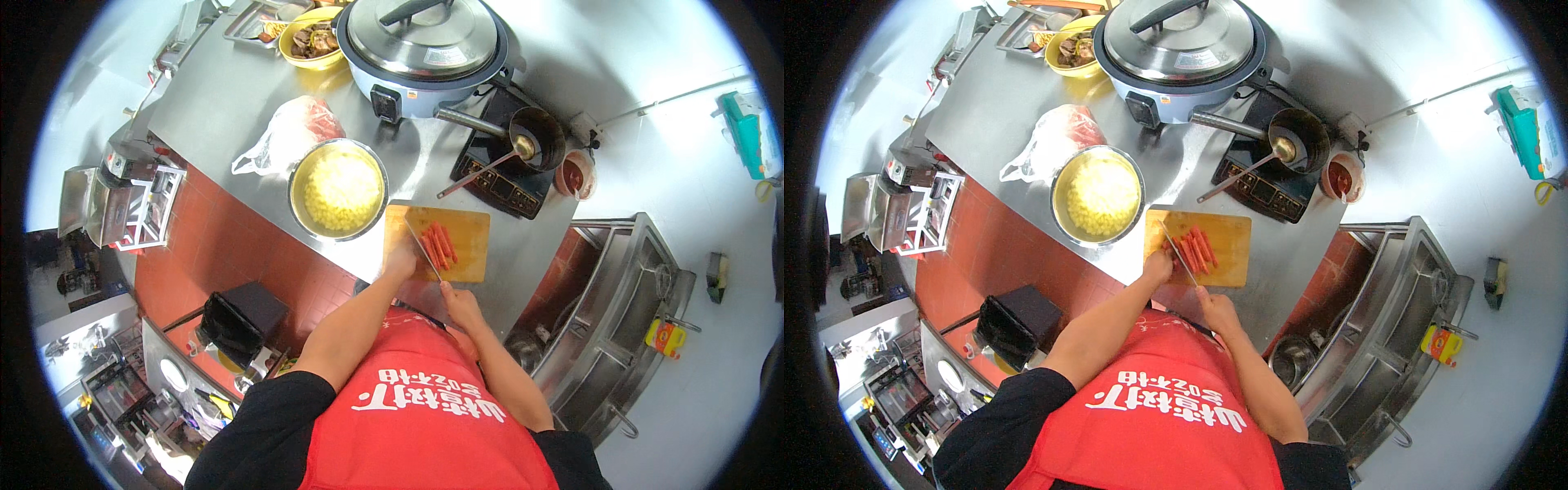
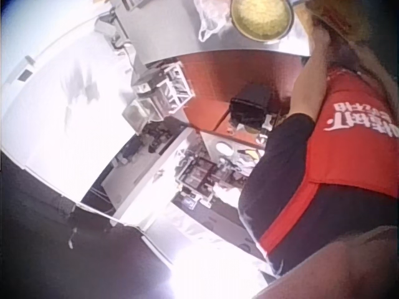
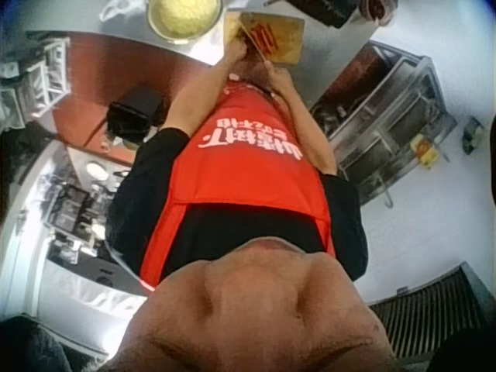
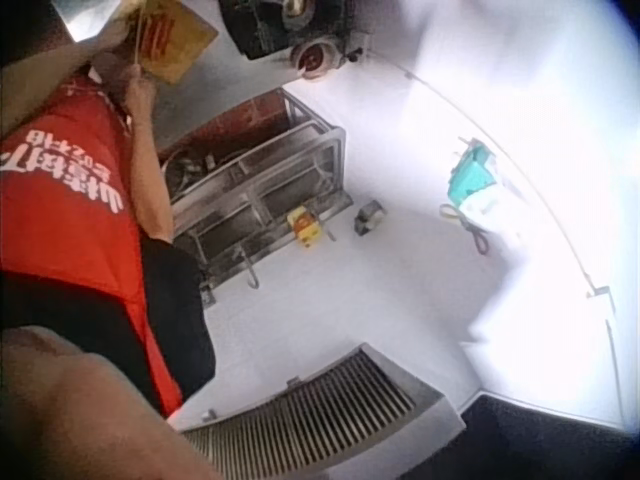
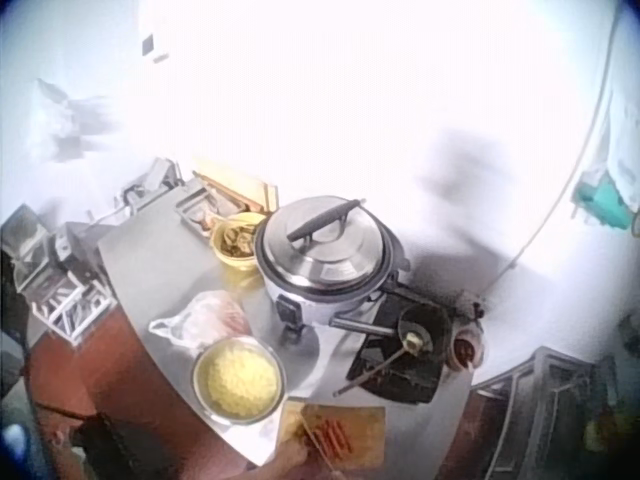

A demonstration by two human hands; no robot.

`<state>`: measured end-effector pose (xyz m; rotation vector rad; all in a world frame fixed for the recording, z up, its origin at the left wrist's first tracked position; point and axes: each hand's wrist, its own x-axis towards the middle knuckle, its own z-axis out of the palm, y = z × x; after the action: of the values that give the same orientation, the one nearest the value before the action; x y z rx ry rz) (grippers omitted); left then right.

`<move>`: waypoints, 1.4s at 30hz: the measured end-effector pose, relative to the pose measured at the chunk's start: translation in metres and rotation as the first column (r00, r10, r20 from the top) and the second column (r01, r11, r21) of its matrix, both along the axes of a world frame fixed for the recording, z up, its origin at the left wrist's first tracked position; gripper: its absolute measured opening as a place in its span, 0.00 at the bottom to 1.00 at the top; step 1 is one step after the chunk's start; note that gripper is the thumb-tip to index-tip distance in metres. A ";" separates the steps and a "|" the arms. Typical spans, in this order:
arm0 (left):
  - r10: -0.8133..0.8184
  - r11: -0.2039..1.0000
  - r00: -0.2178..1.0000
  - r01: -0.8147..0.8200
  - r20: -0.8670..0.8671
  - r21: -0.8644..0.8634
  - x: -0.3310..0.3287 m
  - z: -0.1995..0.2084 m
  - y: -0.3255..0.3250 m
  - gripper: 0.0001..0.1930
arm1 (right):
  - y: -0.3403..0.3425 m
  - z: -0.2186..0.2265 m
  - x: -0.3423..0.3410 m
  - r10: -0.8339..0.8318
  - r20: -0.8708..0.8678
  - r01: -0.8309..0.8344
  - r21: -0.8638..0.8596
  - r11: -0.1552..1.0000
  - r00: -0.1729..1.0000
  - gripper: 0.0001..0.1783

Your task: The person retrieves a red pepper from a refrigerator, washes it, and then chops it into small pieces on a cutting board using a knife. The chopped pieces are added to a bowl containing a yellow mixture.

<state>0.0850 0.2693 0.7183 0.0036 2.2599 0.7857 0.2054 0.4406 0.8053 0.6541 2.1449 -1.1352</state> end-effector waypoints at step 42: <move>-0.057 0.994 0.998 0.056 0.002 0.096 0.002 -0.064 -0.020 0.22 | -0.028 -0.018 0.017 -0.124 -0.031 0.119 -0.139 0.983 0.992 0.41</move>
<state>0.0868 0.2491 0.6547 0.1102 2.2060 0.8619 0.2223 0.4121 0.7869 0.7132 2.0604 -1.3585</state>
